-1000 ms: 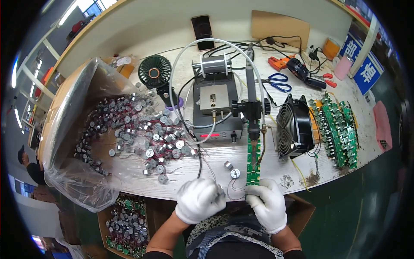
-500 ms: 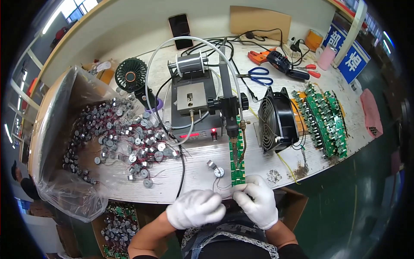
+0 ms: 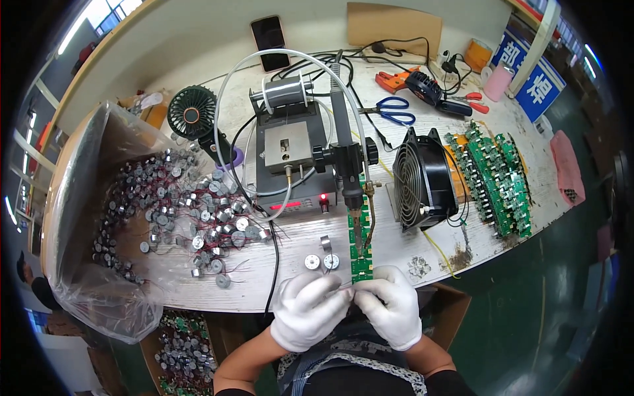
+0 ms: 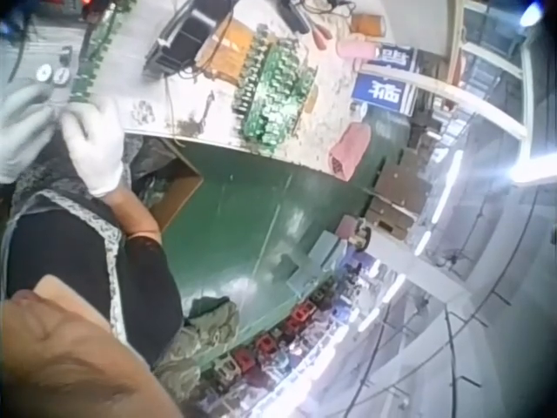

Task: The person assembles electronic components by soldering wires from small circular motor-like parts onto a green printed circuit board (PCB) using a soldering iron.

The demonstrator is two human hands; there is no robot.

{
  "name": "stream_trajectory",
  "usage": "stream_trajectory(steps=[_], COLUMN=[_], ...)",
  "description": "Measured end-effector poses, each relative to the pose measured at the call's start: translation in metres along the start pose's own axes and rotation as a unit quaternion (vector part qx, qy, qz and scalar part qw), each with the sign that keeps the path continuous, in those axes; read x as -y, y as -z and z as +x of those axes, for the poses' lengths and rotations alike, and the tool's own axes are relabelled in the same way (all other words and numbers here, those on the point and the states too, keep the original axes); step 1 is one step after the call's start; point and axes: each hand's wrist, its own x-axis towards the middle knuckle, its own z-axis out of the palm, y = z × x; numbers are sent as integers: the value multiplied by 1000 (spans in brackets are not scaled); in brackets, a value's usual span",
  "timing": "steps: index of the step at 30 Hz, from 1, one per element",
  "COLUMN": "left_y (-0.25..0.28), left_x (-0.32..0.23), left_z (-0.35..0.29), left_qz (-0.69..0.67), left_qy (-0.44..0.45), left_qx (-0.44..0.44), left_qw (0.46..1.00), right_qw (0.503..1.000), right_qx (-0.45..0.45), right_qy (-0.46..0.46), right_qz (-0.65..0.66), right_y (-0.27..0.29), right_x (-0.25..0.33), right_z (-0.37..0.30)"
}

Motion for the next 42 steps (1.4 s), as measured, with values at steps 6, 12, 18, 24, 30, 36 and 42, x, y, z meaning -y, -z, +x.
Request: stream_trajectory(steps=[6,12,18,24,30,36,42], left_y=[-4,3,19,7,3,3,1], left_x=[-7,4,17,7,4,4,7], left_z=[9,18,24,30,29,27,17], left_qz=[-28,-279,-336,-198,-216,-233,-303], left_qy=[89,285,472,311,325,340,425], left_qx=[71,115,161,165,179,186,184], left_qw=[993,910,799,915,903,892,833], right_qw=[1000,999,998,999,1000,999,999], right_qx=[-2,21,37,14,11,27,23], right_qy=[-15,-22,-46,-44,-21,0,19], right_qz=[13,-10,10,7,5,-20,-19], right_y=[5,18,19,13,12,14,15], right_x=[-4,-4,-6,0,-3,-1,-1], right_z=[-1,-9,-10,-6,-5,-3,-3])
